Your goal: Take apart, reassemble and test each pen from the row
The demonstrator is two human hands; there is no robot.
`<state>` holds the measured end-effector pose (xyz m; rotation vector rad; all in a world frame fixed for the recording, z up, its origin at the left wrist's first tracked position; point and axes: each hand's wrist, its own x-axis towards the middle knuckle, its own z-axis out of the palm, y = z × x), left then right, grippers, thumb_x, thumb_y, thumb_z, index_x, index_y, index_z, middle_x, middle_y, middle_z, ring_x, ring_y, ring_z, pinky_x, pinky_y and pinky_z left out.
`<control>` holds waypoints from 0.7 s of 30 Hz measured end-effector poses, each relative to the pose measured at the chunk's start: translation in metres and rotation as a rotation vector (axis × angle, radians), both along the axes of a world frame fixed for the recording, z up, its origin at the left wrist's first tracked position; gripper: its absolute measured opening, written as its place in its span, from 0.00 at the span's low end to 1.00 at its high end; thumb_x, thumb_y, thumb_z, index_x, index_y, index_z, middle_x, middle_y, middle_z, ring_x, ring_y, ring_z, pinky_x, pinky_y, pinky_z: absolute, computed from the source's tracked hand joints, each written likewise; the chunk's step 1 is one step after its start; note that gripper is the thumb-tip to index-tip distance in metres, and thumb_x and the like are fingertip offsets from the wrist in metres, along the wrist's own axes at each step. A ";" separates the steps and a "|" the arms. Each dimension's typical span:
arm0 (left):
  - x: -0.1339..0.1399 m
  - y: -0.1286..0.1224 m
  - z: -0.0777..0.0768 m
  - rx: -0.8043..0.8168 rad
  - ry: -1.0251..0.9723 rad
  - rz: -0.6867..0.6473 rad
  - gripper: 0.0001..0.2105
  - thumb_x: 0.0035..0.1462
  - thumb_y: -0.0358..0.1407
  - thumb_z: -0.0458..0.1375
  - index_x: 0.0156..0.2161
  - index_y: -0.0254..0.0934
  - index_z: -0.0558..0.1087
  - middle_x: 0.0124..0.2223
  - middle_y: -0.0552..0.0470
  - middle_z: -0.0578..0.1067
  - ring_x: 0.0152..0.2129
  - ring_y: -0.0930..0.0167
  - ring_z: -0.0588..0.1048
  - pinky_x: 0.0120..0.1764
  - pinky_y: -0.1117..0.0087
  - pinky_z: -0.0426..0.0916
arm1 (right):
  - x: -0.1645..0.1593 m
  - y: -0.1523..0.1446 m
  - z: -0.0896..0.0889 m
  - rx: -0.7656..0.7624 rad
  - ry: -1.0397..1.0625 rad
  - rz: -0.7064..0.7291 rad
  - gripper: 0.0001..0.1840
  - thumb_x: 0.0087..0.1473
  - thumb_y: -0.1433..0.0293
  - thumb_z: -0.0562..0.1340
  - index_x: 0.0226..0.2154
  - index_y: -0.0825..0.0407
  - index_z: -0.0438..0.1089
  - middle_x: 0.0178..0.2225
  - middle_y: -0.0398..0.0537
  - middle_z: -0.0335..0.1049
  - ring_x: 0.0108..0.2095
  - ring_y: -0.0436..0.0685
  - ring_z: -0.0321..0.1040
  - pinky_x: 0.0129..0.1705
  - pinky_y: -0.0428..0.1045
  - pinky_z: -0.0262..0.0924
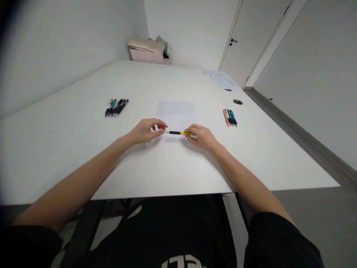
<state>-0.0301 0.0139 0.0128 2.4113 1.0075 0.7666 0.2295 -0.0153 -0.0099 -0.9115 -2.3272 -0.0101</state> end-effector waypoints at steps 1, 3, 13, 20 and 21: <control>-0.002 0.001 0.002 -0.012 0.013 0.010 0.12 0.51 0.36 0.54 0.40 0.34 0.73 0.34 0.50 0.76 0.29 0.73 0.72 0.31 0.74 0.64 | 0.000 0.000 0.000 -0.001 -0.001 -0.005 0.08 0.53 0.70 0.56 0.36 0.51 0.69 0.32 0.48 0.71 0.30 0.50 0.67 0.33 0.45 0.62; -0.009 0.004 0.006 -0.031 0.054 0.035 0.13 0.51 0.37 0.54 0.40 0.34 0.73 0.34 0.51 0.75 0.29 0.74 0.71 0.31 0.74 0.63 | 0.001 0.000 0.000 -0.006 0.001 -0.011 0.08 0.53 0.70 0.56 0.36 0.51 0.69 0.32 0.47 0.71 0.30 0.50 0.67 0.33 0.45 0.62; -0.034 0.009 0.024 -0.291 0.428 -0.041 0.09 0.45 0.38 0.55 0.30 0.35 0.73 0.27 0.53 0.73 0.24 0.73 0.68 0.28 0.73 0.57 | 0.004 0.001 0.000 -0.019 0.017 -0.031 0.08 0.53 0.70 0.56 0.36 0.51 0.69 0.33 0.48 0.71 0.31 0.50 0.68 0.34 0.45 0.63; -0.037 0.011 0.021 -0.375 0.516 -0.088 0.10 0.43 0.41 0.57 0.29 0.36 0.72 0.26 0.53 0.73 0.24 0.73 0.68 0.27 0.73 0.56 | 0.004 0.001 0.001 -0.014 0.025 -0.030 0.07 0.53 0.70 0.56 0.35 0.51 0.69 0.32 0.47 0.70 0.30 0.50 0.68 0.33 0.45 0.63; -0.037 0.011 0.021 -0.379 0.520 -0.090 0.10 0.43 0.40 0.57 0.29 0.36 0.72 0.26 0.53 0.73 0.24 0.73 0.68 0.27 0.73 0.56 | 0.004 0.001 0.001 -0.014 0.026 -0.027 0.07 0.53 0.70 0.56 0.35 0.51 0.69 0.32 0.47 0.70 0.30 0.50 0.68 0.33 0.45 0.63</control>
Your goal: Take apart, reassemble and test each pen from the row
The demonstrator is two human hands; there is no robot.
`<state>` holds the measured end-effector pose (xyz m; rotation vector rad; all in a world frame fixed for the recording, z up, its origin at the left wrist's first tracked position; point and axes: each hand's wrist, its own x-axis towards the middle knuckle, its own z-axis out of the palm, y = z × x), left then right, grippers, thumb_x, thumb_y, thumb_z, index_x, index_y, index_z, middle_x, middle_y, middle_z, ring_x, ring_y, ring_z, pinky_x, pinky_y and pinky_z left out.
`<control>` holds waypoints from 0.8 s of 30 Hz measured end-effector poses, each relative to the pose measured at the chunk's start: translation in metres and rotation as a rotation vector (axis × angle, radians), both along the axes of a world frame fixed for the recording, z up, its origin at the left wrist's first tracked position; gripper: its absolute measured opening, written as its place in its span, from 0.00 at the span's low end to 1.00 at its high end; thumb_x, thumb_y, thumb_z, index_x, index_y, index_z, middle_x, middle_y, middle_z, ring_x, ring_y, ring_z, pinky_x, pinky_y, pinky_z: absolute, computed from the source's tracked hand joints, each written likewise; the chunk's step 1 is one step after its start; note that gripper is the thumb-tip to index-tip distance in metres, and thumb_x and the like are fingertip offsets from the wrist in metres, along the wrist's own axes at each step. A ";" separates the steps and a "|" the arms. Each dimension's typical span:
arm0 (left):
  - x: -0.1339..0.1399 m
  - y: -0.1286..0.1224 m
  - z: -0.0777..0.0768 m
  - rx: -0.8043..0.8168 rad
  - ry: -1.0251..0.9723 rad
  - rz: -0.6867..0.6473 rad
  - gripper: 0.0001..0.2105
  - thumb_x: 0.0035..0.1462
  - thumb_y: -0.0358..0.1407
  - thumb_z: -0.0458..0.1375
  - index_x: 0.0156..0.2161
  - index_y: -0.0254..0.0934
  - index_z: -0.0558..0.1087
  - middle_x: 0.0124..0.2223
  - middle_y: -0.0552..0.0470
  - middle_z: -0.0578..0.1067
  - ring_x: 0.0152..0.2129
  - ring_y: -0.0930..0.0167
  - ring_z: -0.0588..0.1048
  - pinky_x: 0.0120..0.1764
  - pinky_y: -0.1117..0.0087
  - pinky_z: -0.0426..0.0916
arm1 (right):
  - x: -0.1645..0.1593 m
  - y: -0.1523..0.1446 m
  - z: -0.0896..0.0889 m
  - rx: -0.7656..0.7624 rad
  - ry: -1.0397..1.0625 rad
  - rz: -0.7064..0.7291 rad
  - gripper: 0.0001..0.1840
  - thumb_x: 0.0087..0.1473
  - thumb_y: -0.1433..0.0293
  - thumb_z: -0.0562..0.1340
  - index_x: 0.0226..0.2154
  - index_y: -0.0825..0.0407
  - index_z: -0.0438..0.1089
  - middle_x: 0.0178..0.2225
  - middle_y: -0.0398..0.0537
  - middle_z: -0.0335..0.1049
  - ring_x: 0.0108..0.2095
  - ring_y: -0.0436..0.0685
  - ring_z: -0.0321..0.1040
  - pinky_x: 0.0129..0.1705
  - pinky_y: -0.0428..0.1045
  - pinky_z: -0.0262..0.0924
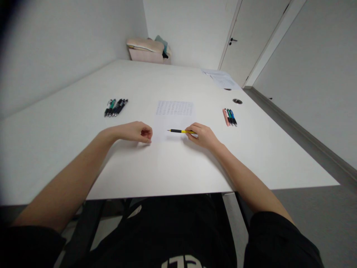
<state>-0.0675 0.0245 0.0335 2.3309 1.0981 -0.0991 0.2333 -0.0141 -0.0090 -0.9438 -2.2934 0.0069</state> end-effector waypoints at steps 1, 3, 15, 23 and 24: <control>0.000 0.000 0.000 -0.004 0.005 0.000 0.09 0.43 0.40 0.57 0.29 0.36 0.72 0.26 0.54 0.73 0.24 0.73 0.68 0.27 0.73 0.56 | 0.000 0.000 0.000 0.002 0.002 0.002 0.07 0.53 0.70 0.56 0.35 0.51 0.69 0.32 0.47 0.70 0.30 0.50 0.68 0.33 0.45 0.63; 0.000 0.000 -0.001 -0.009 0.017 0.002 0.09 0.42 0.39 0.57 0.29 0.36 0.72 0.27 0.54 0.73 0.24 0.73 0.69 0.28 0.73 0.57 | 0.000 0.000 0.000 0.006 0.004 0.004 0.07 0.53 0.70 0.56 0.35 0.51 0.69 0.32 0.48 0.70 0.30 0.50 0.68 0.33 0.45 0.63; -0.002 0.005 -0.010 -0.004 -0.054 0.007 0.06 0.40 0.37 0.57 0.26 0.38 0.73 0.25 0.54 0.74 0.22 0.73 0.69 0.26 0.73 0.56 | 0.001 0.000 -0.001 -0.007 0.002 -0.004 0.08 0.53 0.70 0.56 0.35 0.50 0.69 0.32 0.48 0.70 0.31 0.51 0.67 0.33 0.46 0.63; 0.002 0.005 -0.005 0.026 -0.248 0.078 0.08 0.45 0.37 0.58 0.30 0.36 0.73 0.29 0.52 0.75 0.26 0.72 0.71 0.29 0.73 0.62 | 0.002 0.000 0.000 0.004 0.007 -0.011 0.08 0.53 0.70 0.56 0.35 0.50 0.69 0.32 0.48 0.70 0.31 0.51 0.68 0.34 0.46 0.63; 0.005 0.005 -0.004 0.032 -0.325 0.118 0.08 0.45 0.38 0.58 0.31 0.36 0.73 0.30 0.51 0.75 0.26 0.72 0.71 0.30 0.72 0.63 | 0.001 0.000 0.000 0.003 0.010 -0.017 0.07 0.53 0.70 0.56 0.35 0.50 0.69 0.32 0.48 0.70 0.31 0.51 0.68 0.34 0.46 0.63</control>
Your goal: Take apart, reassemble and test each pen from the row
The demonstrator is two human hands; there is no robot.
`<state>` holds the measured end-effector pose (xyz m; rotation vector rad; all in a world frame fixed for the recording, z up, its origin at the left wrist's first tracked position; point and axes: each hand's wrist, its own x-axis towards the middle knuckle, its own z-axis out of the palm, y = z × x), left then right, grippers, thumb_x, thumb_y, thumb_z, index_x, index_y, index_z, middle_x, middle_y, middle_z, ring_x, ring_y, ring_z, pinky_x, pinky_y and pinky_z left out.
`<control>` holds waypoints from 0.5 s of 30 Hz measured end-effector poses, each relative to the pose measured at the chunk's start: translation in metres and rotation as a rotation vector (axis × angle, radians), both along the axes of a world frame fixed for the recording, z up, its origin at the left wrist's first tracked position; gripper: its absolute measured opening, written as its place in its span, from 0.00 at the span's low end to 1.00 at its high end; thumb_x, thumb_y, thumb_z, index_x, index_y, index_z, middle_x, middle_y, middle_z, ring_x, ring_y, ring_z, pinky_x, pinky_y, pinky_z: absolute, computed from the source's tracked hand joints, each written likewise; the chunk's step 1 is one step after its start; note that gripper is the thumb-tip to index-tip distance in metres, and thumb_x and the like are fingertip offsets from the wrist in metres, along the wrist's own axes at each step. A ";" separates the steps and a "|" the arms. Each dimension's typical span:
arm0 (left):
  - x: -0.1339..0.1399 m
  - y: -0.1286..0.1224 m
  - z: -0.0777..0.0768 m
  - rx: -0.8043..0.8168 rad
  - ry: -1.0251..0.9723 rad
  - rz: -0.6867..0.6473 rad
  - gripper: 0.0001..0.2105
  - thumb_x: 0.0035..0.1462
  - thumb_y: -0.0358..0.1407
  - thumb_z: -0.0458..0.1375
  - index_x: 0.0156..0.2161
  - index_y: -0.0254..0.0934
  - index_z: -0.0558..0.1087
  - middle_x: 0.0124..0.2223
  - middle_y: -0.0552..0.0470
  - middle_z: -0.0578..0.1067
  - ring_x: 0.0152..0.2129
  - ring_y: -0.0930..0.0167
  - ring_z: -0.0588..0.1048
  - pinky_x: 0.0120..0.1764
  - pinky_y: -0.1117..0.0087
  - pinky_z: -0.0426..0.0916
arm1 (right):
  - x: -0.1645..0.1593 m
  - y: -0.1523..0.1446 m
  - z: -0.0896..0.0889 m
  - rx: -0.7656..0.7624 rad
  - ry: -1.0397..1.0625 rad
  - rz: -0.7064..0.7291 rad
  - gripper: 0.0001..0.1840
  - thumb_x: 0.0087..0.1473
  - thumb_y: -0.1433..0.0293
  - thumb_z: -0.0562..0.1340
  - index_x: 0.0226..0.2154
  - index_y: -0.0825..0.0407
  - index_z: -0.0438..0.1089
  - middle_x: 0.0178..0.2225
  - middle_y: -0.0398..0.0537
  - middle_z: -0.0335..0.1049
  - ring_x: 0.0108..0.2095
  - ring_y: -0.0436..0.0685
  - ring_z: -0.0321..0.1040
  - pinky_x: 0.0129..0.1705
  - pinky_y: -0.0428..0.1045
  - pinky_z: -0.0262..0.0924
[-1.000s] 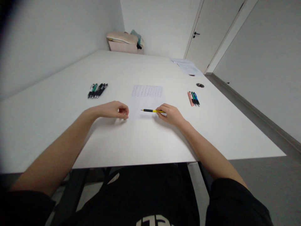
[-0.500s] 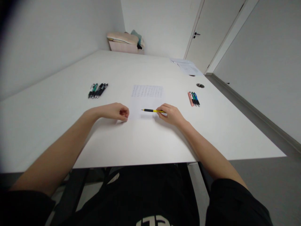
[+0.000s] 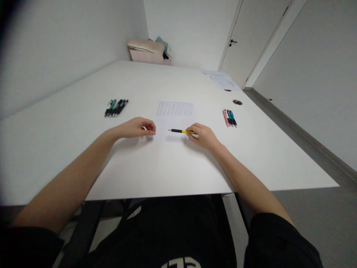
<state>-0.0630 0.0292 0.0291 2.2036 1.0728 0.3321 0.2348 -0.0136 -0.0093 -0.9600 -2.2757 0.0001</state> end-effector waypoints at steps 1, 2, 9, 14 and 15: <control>0.003 -0.001 0.000 -0.003 -0.084 0.042 0.09 0.45 0.39 0.59 0.32 0.35 0.73 0.30 0.50 0.75 0.27 0.72 0.71 0.31 0.71 0.63 | 0.000 0.000 0.000 0.002 0.006 -0.007 0.07 0.52 0.70 0.56 0.35 0.51 0.69 0.31 0.48 0.70 0.31 0.51 0.68 0.34 0.46 0.64; 0.006 -0.002 0.000 -0.017 -0.170 0.083 0.10 0.45 0.39 0.60 0.32 0.34 0.72 0.30 0.50 0.75 0.27 0.73 0.71 0.32 0.71 0.64 | 0.000 0.000 0.000 0.008 0.014 -0.013 0.07 0.52 0.70 0.56 0.35 0.51 0.69 0.31 0.48 0.70 0.31 0.51 0.68 0.34 0.46 0.64; 0.028 -0.008 -0.013 -0.261 -0.587 0.243 0.15 0.39 0.37 0.66 0.34 0.32 0.72 0.30 0.50 0.74 0.28 0.74 0.71 0.34 0.69 0.67 | -0.003 0.000 0.000 0.057 0.057 -0.030 0.07 0.53 0.71 0.56 0.34 0.50 0.68 0.32 0.48 0.71 0.32 0.51 0.68 0.35 0.47 0.65; 0.035 -0.009 -0.022 -0.353 -0.633 0.262 0.16 0.38 0.36 0.66 0.34 0.32 0.73 0.32 0.49 0.74 0.28 0.74 0.71 0.35 0.68 0.67 | -0.005 -0.002 0.002 0.071 0.061 -0.022 0.07 0.53 0.71 0.56 0.35 0.50 0.69 0.32 0.49 0.71 0.32 0.52 0.68 0.35 0.47 0.65; 0.036 -0.009 -0.023 -0.363 -0.632 0.262 0.15 0.38 0.36 0.66 0.34 0.32 0.73 0.31 0.49 0.74 0.28 0.74 0.71 0.35 0.68 0.67 | -0.005 -0.002 0.002 0.073 0.062 -0.020 0.07 0.53 0.71 0.56 0.35 0.51 0.69 0.32 0.49 0.71 0.32 0.52 0.68 0.35 0.47 0.65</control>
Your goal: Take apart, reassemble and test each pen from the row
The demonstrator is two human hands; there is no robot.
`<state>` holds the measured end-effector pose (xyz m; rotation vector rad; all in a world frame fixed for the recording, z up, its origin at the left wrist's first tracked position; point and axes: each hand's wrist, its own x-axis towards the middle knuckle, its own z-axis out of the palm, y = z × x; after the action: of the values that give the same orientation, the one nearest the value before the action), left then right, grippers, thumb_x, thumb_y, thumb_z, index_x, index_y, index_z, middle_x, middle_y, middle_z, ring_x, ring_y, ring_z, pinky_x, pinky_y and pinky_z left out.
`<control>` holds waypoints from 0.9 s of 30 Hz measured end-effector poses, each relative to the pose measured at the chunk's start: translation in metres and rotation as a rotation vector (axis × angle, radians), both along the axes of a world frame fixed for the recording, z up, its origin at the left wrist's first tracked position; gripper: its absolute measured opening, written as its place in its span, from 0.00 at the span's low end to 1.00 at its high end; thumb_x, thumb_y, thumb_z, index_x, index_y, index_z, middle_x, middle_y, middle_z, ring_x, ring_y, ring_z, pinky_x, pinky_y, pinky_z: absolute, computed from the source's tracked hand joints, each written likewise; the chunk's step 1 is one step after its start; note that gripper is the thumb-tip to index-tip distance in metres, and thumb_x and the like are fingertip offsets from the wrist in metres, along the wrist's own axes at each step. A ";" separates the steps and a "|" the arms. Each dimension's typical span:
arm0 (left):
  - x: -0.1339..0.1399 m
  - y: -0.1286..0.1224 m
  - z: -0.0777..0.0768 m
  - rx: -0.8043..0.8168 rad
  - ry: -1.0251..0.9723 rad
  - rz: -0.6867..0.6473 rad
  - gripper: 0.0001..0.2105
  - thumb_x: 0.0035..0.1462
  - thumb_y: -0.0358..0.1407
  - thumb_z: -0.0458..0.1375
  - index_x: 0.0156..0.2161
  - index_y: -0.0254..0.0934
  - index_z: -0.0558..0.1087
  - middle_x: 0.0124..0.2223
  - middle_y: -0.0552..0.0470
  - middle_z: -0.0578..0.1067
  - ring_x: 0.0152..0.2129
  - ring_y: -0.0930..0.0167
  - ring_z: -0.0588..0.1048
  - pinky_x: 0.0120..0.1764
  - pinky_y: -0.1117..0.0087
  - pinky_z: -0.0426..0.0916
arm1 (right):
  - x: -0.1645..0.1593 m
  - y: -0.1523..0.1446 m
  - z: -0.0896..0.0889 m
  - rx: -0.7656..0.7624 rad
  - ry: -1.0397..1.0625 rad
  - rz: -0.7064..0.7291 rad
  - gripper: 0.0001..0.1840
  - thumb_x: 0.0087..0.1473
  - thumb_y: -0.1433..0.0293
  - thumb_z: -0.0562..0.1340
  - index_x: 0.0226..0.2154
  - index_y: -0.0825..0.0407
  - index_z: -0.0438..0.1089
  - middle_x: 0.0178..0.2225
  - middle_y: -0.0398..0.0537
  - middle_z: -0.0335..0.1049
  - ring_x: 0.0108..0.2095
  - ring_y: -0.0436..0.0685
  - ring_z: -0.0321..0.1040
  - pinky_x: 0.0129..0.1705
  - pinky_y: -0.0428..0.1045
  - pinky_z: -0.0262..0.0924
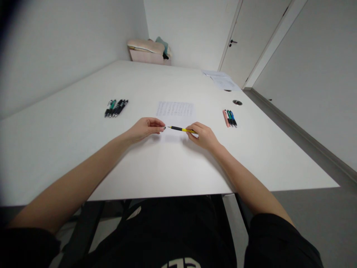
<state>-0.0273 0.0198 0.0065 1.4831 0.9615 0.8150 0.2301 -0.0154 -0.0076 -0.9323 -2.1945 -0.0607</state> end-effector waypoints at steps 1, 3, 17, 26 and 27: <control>0.000 0.000 -0.001 -0.006 0.001 0.000 0.15 0.38 0.36 0.66 0.34 0.32 0.73 0.31 0.50 0.74 0.28 0.74 0.71 0.35 0.68 0.67 | 0.000 0.000 0.000 -0.002 0.001 0.001 0.07 0.53 0.71 0.56 0.35 0.50 0.69 0.32 0.49 0.71 0.32 0.52 0.68 0.35 0.47 0.65; 0.001 0.001 -0.003 -0.009 0.005 0.004 0.15 0.38 0.36 0.66 0.33 0.32 0.73 0.31 0.50 0.74 0.28 0.74 0.71 0.36 0.68 0.67 | 0.000 0.000 0.000 -0.018 0.002 0.006 0.07 0.53 0.71 0.56 0.35 0.50 0.69 0.32 0.49 0.71 0.32 0.52 0.68 0.35 0.47 0.65; 0.007 -0.003 -0.004 -0.009 0.007 0.005 0.14 0.38 0.36 0.66 0.32 0.32 0.73 0.30 0.51 0.74 0.28 0.74 0.71 0.35 0.69 0.67 | -0.003 -0.001 -0.001 -0.038 -0.026 0.036 0.08 0.53 0.70 0.56 0.36 0.50 0.69 0.33 0.49 0.70 0.31 0.51 0.68 0.34 0.46 0.65; 0.010 -0.005 -0.008 0.025 0.009 0.024 0.14 0.38 0.37 0.66 0.31 0.33 0.73 0.31 0.50 0.74 0.27 0.74 0.71 0.35 0.67 0.67 | -0.004 -0.001 -0.002 -0.030 -0.059 0.024 0.08 0.53 0.70 0.56 0.36 0.49 0.69 0.32 0.48 0.71 0.31 0.51 0.68 0.34 0.46 0.63; 0.011 -0.005 -0.008 0.034 0.015 0.026 0.14 0.38 0.38 0.66 0.31 0.33 0.73 0.30 0.50 0.74 0.27 0.73 0.71 0.35 0.67 0.67 | -0.004 -0.001 -0.002 -0.027 -0.063 0.025 0.08 0.53 0.70 0.56 0.36 0.50 0.69 0.32 0.48 0.71 0.31 0.51 0.68 0.33 0.46 0.63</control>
<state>-0.0167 0.0150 -0.0015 1.5108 0.9841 0.8440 0.2262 -0.0168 -0.0096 -0.9297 -2.2694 -0.0491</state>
